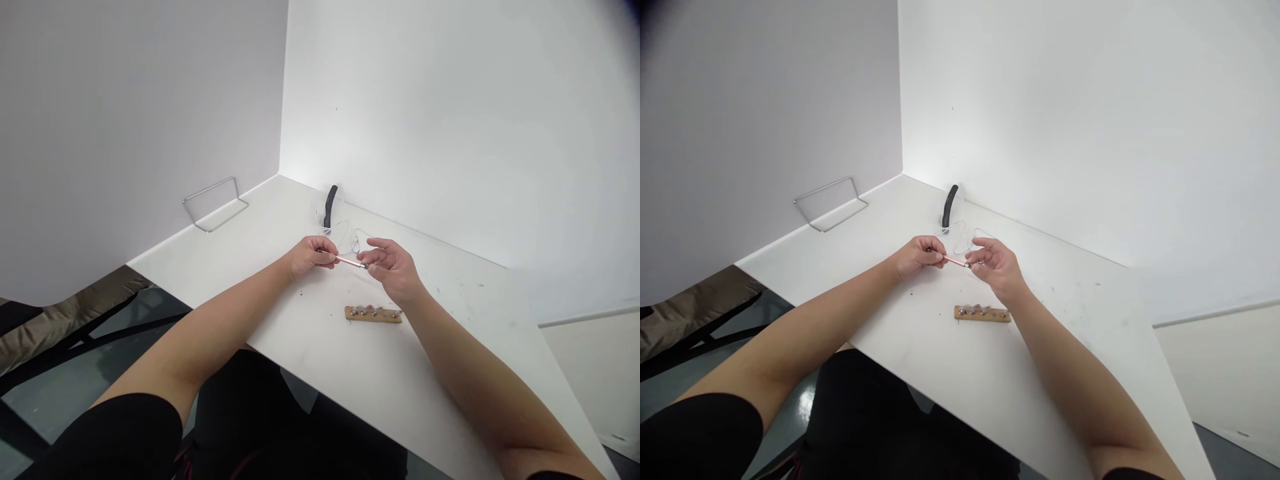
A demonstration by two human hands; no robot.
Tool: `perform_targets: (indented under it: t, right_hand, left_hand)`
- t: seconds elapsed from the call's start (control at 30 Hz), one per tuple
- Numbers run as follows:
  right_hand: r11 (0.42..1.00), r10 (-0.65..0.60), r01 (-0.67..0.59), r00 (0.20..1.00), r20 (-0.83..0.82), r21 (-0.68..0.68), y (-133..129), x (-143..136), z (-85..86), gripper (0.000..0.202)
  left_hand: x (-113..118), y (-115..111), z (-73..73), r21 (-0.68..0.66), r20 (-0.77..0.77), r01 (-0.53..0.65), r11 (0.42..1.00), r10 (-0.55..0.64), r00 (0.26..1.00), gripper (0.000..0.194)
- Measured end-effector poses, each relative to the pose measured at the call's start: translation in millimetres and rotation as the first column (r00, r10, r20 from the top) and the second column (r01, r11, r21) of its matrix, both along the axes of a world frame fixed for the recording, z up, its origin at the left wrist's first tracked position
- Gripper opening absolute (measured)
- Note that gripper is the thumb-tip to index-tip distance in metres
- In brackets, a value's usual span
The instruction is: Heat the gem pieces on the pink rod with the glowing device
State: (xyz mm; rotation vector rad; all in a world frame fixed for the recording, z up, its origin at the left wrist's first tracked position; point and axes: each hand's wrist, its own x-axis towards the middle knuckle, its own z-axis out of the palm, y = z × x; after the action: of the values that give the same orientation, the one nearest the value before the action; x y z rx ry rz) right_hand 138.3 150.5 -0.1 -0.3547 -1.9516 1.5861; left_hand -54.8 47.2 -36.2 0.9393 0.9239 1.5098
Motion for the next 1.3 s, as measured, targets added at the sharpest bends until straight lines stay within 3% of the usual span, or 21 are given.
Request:
perform_targets:
  t: [0.23, 0.37, 0.6, 0.8, 0.93, 1.0, 1.1, 1.2, 1.3]
  right_hand:
    - [0.985, 0.001, -0.004, 1.000, -0.015, -0.170, -5, -5, -3.0, 0.050]
    - [0.982, 0.019, -0.025, 0.999, -0.036, -0.189, -6, -7, -6.1, 0.049]
    - [0.996, 0.006, -0.009, 1.000, -0.029, -0.088, -5, -7, -4.8, 0.045]
    - [0.991, -0.041, 0.030, 0.996, -0.081, -0.128, 1, -5, -0.2, 0.046]
    - [0.994, -0.062, 0.063, 0.998, -0.007, 0.085, 3, 5, 10.1, 0.045]
    - [0.956, -0.087, 0.060, 0.993, 0.079, 0.288, 1, 17, 18.2, 0.044]
    - [0.818, -0.191, 0.025, 0.954, 0.229, 0.575, -3, 41, 31.2, 0.047]
    - [0.686, -0.340, 0.002, 0.885, 0.319, 0.727, -9, 67, 39.7, 0.049]
    - [0.576, -0.384, -0.066, 0.858, 0.341, 0.815, -16, 85, 39.3, 0.052]
  left_hand:
    - [0, 0, 0.0, 0.031, 0.042, 0.049, 0.998, -0.050, 0.998, 0.019]
    - [1, 0, 1.1, 0.028, 0.072, 0.058, 0.998, -0.060, 0.996, 0.020]
    - [3, -1, 4.0, 0.012, 0.088, 0.030, 0.999, -0.031, 0.996, 0.022]
    - [-1, 2, 2.8, -0.027, 0.137, -0.079, 0.997, 0.082, 0.987, 0.023]
    - [-6, 4, 1.6, -0.086, 0.131, -0.169, 0.982, 0.180, 0.975, 0.020]
    - [-7, 5, 0.4, -0.106, 0.140, -0.190, 0.976, 0.203, 0.969, 0.019]
    - [-8, 7, -1.4, -0.120, 0.142, -0.199, 0.973, 0.216, 0.966, 0.017]
    - [-8, 7, -2.4, -0.114, 0.120, -0.194, 0.974, 0.208, 0.971, 0.015]
    - [-7, 7, -2.7, -0.104, 0.099, -0.189, 0.976, 0.200, 0.975, 0.014]
